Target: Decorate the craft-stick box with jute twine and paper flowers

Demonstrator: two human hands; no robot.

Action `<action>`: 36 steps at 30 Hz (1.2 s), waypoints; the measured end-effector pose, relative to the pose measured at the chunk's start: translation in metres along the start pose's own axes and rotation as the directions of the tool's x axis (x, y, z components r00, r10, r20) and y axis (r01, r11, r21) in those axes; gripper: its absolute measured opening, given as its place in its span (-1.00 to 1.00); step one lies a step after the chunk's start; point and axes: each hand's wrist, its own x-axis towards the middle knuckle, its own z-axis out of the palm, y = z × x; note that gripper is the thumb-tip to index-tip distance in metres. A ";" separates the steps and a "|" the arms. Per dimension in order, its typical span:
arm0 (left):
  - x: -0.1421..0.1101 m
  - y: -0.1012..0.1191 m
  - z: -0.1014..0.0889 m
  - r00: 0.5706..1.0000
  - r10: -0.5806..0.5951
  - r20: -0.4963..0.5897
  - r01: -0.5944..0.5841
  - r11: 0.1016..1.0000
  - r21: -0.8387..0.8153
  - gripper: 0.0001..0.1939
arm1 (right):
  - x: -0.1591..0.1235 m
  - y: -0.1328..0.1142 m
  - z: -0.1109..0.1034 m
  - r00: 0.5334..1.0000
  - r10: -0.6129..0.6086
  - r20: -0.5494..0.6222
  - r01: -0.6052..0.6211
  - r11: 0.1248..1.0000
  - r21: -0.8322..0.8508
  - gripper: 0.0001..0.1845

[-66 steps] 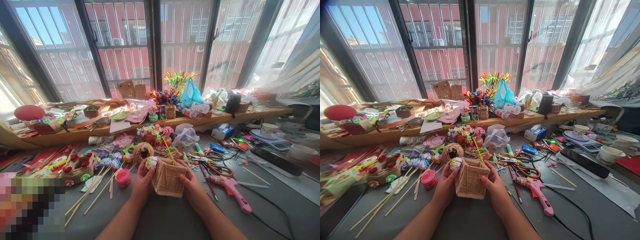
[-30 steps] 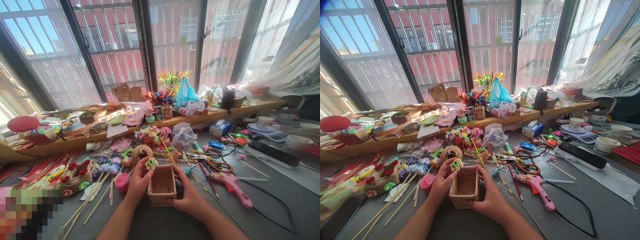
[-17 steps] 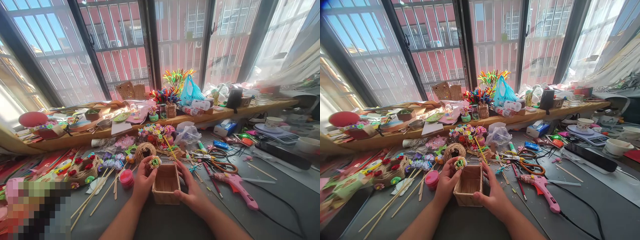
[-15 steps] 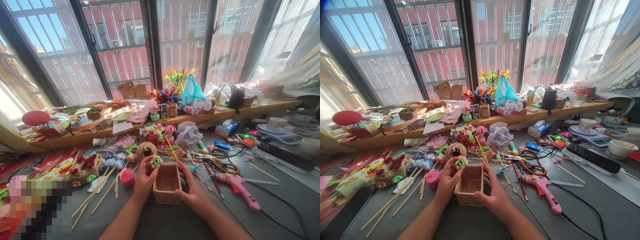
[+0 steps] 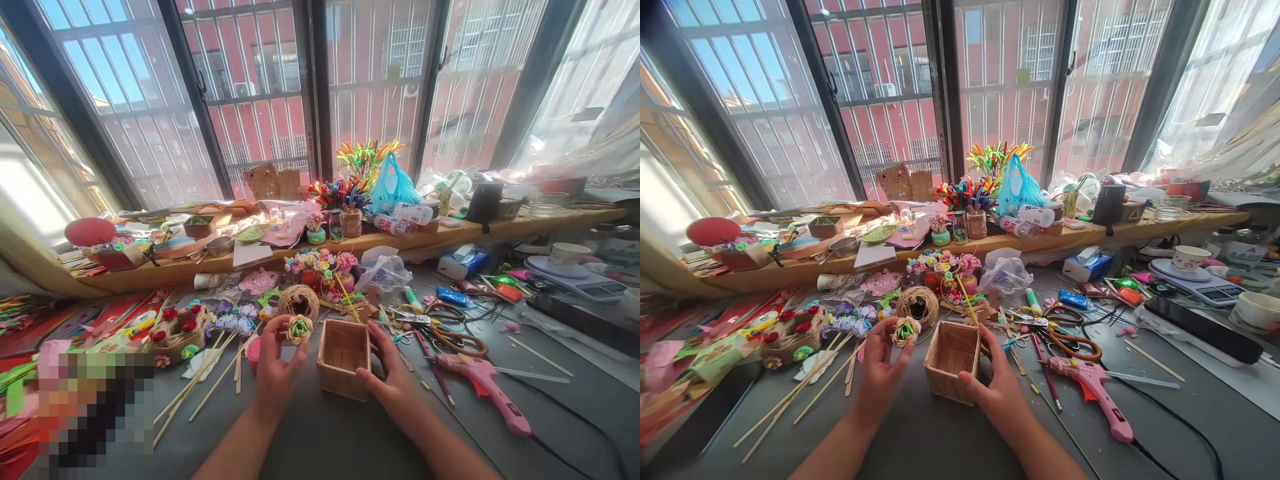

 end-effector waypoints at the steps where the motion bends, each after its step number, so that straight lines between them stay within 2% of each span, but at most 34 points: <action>1: -0.004 -0.001 -0.008 1.000 0.012 0.020 -0.014 0.997 0.072 -0.49 | 0.001 0.000 0.000 1.000 0.013 -0.024 -0.013 1.000 0.004 -0.06; 4: -0.021 -0.010 -0.028 0.990 0.037 0.135 -0.085 0.925 0.371 -0.49 | 0.003 -0.006 0.002 0.996 0.024 -0.085 -0.022 0.999 0.029 -0.10; 7: -0.035 -0.020 -0.039 0.976 0.008 0.216 -0.110 0.877 0.468 -0.49 | 0.002 -0.012 0.005 0.996 0.005 -0.087 -0.001 0.999 0.052 -0.15; 12: -0.041 -0.023 -0.040 0.968 -0.085 0.234 -0.018 0.913 0.407 -0.52 | -0.002 -0.012 0.007 0.998 -0.062 0.023 0.059 0.989 0.134 -0.25; 14: -0.040 -0.020 -0.040 0.972 -0.085 0.221 0.000 0.933 0.359 -0.52 | -0.003 -0.011 0.007 0.996 -0.069 0.059 0.060 0.988 0.139 -0.32; 16: -0.041 -0.016 -0.042 0.983 -0.018 0.181 -0.042 0.946 0.322 -0.52 | -0.003 -0.014 0.005 0.995 -0.084 0.045 0.081 0.993 0.082 -0.37; 18: -0.043 -0.010 -0.046 0.981 0.130 0.145 -0.168 0.941 0.292 -0.52 | -0.005 -0.021 0.002 0.987 -0.156 -0.023 0.155 0.986 -0.058 -0.40; 20: -0.045 -0.001 -0.050 0.935 0.301 0.186 -0.343 0.899 0.272 -0.47 | -0.011 -0.031 0.000 0.952 -0.298 -0.075 0.272 0.931 -0.243 -0.45; 21: -0.045 0.005 -0.052 0.893 0.381 0.239 -0.437 0.860 0.263 -0.43 | -0.015 -0.036 0.000 0.922 -0.383 -0.058 0.346 0.883 -0.317 -0.45; 24: -0.047 0.027 -0.053 0.732 0.549 0.403 -0.668 0.694 0.268 -0.32 | -0.031 -0.043 0.013 0.812 -0.567 0.139 0.575 0.733 -0.363 -0.30; 26: -0.048 0.041 -0.049 0.664 0.585 0.466 -0.741 0.599 0.304 -0.27 | -0.042 -0.038 0.029 0.779 -0.575 0.251 0.627 0.702 -0.339 -0.26; 29: -0.050 0.056 -0.042 0.615 0.571 0.545 -0.782 0.531 0.326 -0.30 | -0.052 -0.026 0.050 0.814 -0.519 0.262 0.581 0.747 -0.324 -0.35; 32: -0.049 0.064 -0.038 0.580 0.551 0.600 -0.804 0.505 0.314 -0.36 | -0.053 -0.023 0.056 0.861 -0.452 0.233 0.504 0.821 -0.269 -0.37; 34: -0.044 0.064 -0.045 0.597 0.525 0.607 -0.790 0.518 0.328 -0.37 | -0.051 -0.031 0.049 0.895 -0.402 0.194 0.442 0.855 -0.270 -0.37; 36: -0.035 0.060 -0.064 0.662 0.484 0.572 -0.738 0.551 0.389 -0.40 | -0.048 -0.042 0.034 0.925 -0.360 0.123 0.380 0.875 -0.301 -0.38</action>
